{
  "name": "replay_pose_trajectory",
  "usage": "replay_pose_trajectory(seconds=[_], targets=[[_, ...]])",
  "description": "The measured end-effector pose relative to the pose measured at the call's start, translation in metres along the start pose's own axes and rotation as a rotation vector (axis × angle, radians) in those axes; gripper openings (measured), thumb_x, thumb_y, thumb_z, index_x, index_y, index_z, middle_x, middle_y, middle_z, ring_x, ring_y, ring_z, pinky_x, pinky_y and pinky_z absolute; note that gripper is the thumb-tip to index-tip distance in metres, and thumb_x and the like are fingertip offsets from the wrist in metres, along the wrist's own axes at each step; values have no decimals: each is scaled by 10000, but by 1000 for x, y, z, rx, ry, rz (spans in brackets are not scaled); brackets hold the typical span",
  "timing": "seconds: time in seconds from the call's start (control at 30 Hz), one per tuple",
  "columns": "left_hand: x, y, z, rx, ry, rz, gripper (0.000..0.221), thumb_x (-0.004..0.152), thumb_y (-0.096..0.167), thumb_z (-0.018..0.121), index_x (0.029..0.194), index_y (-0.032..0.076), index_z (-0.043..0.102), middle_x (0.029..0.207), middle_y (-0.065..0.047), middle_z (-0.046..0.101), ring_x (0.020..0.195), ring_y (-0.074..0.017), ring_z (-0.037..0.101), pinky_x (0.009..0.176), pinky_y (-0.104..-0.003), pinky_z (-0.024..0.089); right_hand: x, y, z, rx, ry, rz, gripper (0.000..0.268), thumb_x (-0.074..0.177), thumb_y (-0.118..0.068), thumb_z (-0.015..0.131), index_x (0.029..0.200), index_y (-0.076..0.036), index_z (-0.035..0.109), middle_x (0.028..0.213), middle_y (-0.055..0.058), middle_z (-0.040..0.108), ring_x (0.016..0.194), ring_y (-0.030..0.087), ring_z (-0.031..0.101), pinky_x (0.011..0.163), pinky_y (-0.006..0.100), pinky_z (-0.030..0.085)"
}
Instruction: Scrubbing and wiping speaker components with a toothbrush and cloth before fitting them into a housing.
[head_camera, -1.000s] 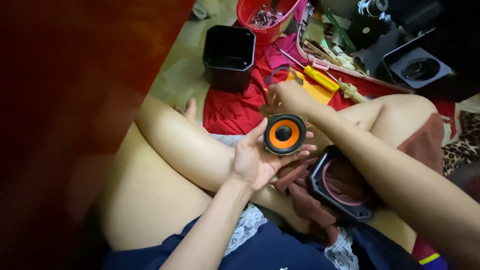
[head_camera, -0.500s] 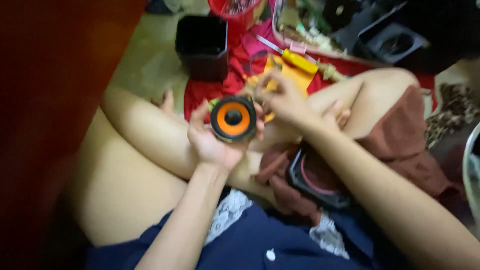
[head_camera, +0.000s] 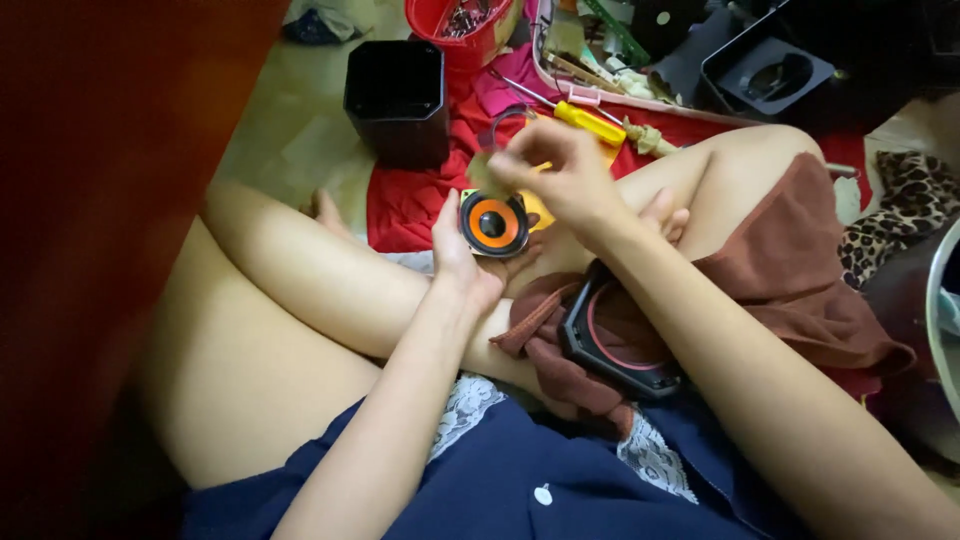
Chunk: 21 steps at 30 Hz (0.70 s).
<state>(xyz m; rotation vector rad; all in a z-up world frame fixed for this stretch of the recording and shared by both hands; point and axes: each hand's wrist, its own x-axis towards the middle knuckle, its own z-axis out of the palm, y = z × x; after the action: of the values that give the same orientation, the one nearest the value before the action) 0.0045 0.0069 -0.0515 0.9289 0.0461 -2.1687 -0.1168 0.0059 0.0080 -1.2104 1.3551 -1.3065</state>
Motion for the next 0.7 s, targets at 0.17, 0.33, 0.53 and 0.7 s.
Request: replay_pose_trajectory(seconds=[0.17,0.33,0.53,0.7], targets=[[16,-3,-13,-81,22,43,561,782,587,452,1100,136,551,1040,-180,579,910,-448,567,787,-659,429,-5,8,9,-191,-233,72,186,618,-77,791,727,-88,641,696,20,609,652,85,616,532,211,504],[2,-3,-4,-75,14,60,619,758,640,442,1102,137,549,1085,-172,569,959,-434,549,809,-671,413,-4,11,6,-191,-242,73,169,656,-111,779,759,-103,645,771,0,634,740,72,616,564,216,508],[10,-1,-9,-91,4,53,635,743,662,448,1133,169,537,1123,-152,536,1020,-436,508,843,-669,390,-3,9,4,-172,-294,72,184,654,-117,790,782,-118,658,793,-18,639,752,45,596,645,197,506],[8,2,-4,-83,29,38,628,744,662,436,1117,167,537,1153,-148,526,1052,-442,494,861,-665,387,-7,10,5,-195,-357,47,204,617,-92,800,760,-113,657,874,5,656,826,69,592,704,241,492]])
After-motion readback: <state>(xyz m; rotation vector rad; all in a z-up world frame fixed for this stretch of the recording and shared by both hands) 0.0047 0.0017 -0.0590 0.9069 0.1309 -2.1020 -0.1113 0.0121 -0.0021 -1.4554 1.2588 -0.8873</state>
